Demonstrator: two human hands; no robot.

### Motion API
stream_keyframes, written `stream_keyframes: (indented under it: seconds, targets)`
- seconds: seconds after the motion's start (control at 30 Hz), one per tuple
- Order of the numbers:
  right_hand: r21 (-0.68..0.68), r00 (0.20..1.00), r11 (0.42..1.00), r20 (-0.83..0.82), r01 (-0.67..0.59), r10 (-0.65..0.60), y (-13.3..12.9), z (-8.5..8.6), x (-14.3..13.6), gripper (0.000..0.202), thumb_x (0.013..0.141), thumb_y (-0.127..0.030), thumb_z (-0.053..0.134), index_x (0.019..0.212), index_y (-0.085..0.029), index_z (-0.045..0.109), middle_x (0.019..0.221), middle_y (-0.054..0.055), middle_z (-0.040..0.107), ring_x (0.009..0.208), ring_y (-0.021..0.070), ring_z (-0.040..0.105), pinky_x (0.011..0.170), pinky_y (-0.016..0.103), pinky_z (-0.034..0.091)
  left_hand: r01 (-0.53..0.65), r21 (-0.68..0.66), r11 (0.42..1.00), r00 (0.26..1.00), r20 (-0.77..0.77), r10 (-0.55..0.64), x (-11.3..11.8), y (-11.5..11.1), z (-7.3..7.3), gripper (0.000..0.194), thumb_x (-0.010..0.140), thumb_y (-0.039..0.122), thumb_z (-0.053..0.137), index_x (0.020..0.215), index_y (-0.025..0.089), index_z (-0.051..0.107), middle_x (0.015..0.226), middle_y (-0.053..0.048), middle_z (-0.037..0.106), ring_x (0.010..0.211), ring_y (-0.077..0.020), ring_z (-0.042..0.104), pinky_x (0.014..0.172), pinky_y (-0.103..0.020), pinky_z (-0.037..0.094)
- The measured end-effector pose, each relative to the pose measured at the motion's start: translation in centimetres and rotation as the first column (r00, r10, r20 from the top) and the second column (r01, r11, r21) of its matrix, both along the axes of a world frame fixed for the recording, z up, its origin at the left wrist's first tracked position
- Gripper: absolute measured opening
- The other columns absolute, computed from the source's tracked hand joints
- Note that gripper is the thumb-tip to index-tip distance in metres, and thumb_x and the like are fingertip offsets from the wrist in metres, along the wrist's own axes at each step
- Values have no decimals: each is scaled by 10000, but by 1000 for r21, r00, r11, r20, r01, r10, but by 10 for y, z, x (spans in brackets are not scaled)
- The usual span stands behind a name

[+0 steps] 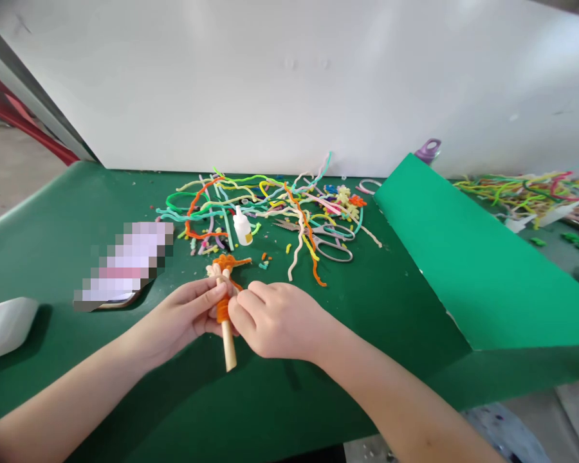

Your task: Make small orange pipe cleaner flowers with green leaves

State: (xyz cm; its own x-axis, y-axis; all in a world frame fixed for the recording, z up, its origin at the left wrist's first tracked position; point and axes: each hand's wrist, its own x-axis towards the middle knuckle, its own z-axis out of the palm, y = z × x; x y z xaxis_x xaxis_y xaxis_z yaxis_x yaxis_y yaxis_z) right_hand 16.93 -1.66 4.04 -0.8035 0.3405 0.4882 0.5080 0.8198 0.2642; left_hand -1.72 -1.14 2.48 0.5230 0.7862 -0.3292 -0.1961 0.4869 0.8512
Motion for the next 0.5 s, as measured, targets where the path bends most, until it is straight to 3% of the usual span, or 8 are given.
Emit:
stream_keyframes:
  seconds: [0.2, 0.5]
  targets:
    - [-40, 999, 999, 27, -18, 19, -4, 4, 0, 204, 910, -153, 425, 764, -130, 566, 627, 8, 498, 586, 140, 446, 481, 285, 311, 119, 23, 993, 990, 70, -120, -1, 0, 2, 226, 901, 345, 479, 803, 142, 486, 647, -10, 591, 581, -141, 648, 508, -209, 493]
    - [-172, 998, 984, 17, -51, 55, -6, 7, 2, 249, 929, -118, 374, 742, -146, 537, 661, 7, 513, 614, 128, 448, 538, 272, 337, 175, -46, 983, 976, 141, -167, 0, -4, 2, 205, 909, 333, 463, 824, 147, 475, 595, 7, 537, 523, -130, 627, 380, -124, 297]
